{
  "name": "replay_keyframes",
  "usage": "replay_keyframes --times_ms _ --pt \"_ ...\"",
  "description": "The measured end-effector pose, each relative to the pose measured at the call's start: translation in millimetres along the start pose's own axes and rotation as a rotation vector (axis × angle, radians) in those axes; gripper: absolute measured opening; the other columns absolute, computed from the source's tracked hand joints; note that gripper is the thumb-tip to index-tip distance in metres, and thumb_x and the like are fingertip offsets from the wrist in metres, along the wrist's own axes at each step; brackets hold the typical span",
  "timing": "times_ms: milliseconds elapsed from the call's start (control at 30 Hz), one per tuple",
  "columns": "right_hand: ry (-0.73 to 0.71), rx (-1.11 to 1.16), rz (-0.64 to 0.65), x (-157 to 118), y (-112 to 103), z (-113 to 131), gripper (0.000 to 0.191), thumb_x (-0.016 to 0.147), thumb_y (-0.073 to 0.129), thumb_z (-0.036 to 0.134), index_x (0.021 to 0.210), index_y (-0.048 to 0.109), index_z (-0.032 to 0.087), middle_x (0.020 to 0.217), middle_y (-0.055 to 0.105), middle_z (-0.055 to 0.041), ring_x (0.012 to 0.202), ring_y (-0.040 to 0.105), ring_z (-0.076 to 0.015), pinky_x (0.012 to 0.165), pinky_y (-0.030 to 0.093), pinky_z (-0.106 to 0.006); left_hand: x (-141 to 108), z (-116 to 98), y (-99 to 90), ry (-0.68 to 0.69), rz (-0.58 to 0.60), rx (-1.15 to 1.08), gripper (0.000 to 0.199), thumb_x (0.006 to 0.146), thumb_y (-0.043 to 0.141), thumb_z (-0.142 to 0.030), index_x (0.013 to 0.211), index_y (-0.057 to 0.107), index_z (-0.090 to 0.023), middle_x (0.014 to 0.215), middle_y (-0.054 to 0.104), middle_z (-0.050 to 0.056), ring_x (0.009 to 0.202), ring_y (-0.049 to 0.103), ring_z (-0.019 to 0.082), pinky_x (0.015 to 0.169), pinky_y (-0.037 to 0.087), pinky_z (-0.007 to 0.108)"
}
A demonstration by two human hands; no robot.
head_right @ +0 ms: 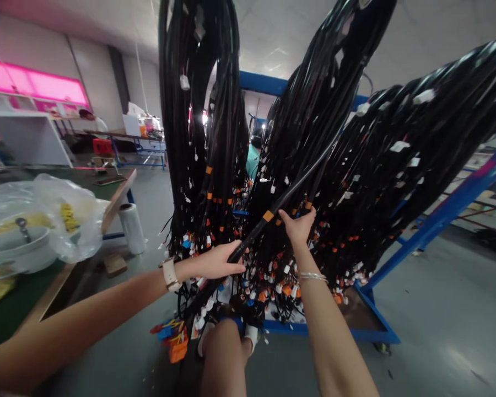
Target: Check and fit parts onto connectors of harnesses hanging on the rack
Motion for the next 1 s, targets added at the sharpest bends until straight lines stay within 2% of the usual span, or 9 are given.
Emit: replay_keyframes --times_ms 67,167,233,333,467,600,700,833,1000 --pt "0.086 0.032 -0.043 14 4 -12 0.104 0.045 0.079 0.049 0.131 0.033 0.013 0.118 0.054 -0.0168 0.106 0.053 -0.031 0.094 0.039 -0.044 5 7 1.0 0.001 -0.008 -0.005 0.023 0.076 0.057 -0.034 0.091 0.048 -0.019 0.088 0.061 0.002 0.079 0.058 0.017 0.07 0.044 0.028" --pt "0.152 0.087 -0.008 25 11 -31 0.085 0.04 0.081 0.048 0.113 0.052 0.016 0.1 0.064 -0.0111 0.092 0.06 -0.0294 0.085 0.045 -0.045 13 17 0.8 0.015 -0.033 -0.019 0.018 0.078 0.055 -0.031 0.09 0.047 -0.02 0.086 0.061 0.001 0.077 0.057 0.016 0.069 0.044 0.028" --pt "0.156 0.119 0.016 28 12 -39 0.07 0.042 0.081 0.048 0.1 0.059 0.015 0.092 0.066 -0.0098 0.086 0.061 -0.0279 0.08 0.047 -0.044 18 24 1.5 0.02 -0.039 -0.029 0.017 0.079 0.054 -0.03 0.092 0.048 -0.02 0.086 0.061 0.001 0.075 0.057 0.016 0.068 0.044 0.027" --pt "0.156 0.172 0.042 27 13 -44 0.059 0.048 0.079 0.046 0.094 0.063 0.014 0.09 0.068 -0.0091 0.082 0.062 -0.0245 0.076 0.05 -0.04 23 29 4.4 0.024 -0.031 -0.041 0.017 0.08 0.053 -0.029 0.093 0.049 -0.019 0.087 0.061 0.001 0.075 0.057 0.015 0.067 0.044 0.027" --pt "0.186 0.277 0.101 24 19 -44 0.054 0.05 0.08 0.043 0.093 0.066 0.013 0.089 0.069 -0.0078 0.076 0.064 -0.0209 0.07 0.053 -0.035 25 31 7.0 0.027 -0.045 -0.051 0.02 0.08 0.054 -0.027 0.097 0.049 -0.019 0.087 0.062 0.002 0.075 0.057 0.015 0.068 0.044 0.028" --pt "0.215 0.308 0.141 20 17 -41 0.052 0.049 0.081 0.043 0.089 0.068 0.014 0.087 0.07 -0.0071 0.074 0.065 -0.021 0.067 0.054 -0.034 23 30 9.1 0.026 -0.032 -0.049 0.023 0.081 0.052 -0.028 0.102 0.049 -0.019 0.088 0.061 0.002 0.075 0.057 0.016 0.066 0.043 0.028" --pt "0.202 0.285 0.138 13 8 -34 0.05 0.049 0.081 0.043 0.088 0.069 0.014 0.087 0.07 -0.0071 0.076 0.065 -0.0221 0.068 0.053 -0.034 19 25 5.1 0.038 -0.053 -0.028 0.021 0.081 0.051 -0.028 0.1 0.047 -0.019 0.085 0.059 0.001 0.074 0.055 0.015 0.065 0.041 0.027" --pt "0.152 0.219 0.12 1 -8 -21 0.051 0.05 0.08 0.045 0.088 0.068 0.014 0.088 0.07 -0.008 0.079 0.064 -0.024 0.069 0.051 -0.035 8 14 -0.7 0.082 -0.085 0.016 0.008 0.083 0.046 -0.024 0.089 0.045 -0.018 0.078 0.053 -0.001 0.067 0.049 0.013 0.062 0.038 0.026" --pt "0.096 0.058 0.092 -17 -30 -5 0.05 0.059 0.072 0.052 0.092 0.066 0.014 0.088 0.069 -0.0092 0.08 0.063 -0.0245 0.072 0.048 -0.037 -12 5 -3.1 0.092 -0.088 0.011 0.004 0.084 0.041 -0.021 0.088 0.042 -0.019 0.074 0.049 -0.002 0.064 0.044 0.012 0.061 0.036 0.025"
Point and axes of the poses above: each hand's wrist, its own x-axis towards the middle knuckle, its own y-axis out of the palm, z = x × y, the point moved 9 cm from there along x, towards the middle knuckle
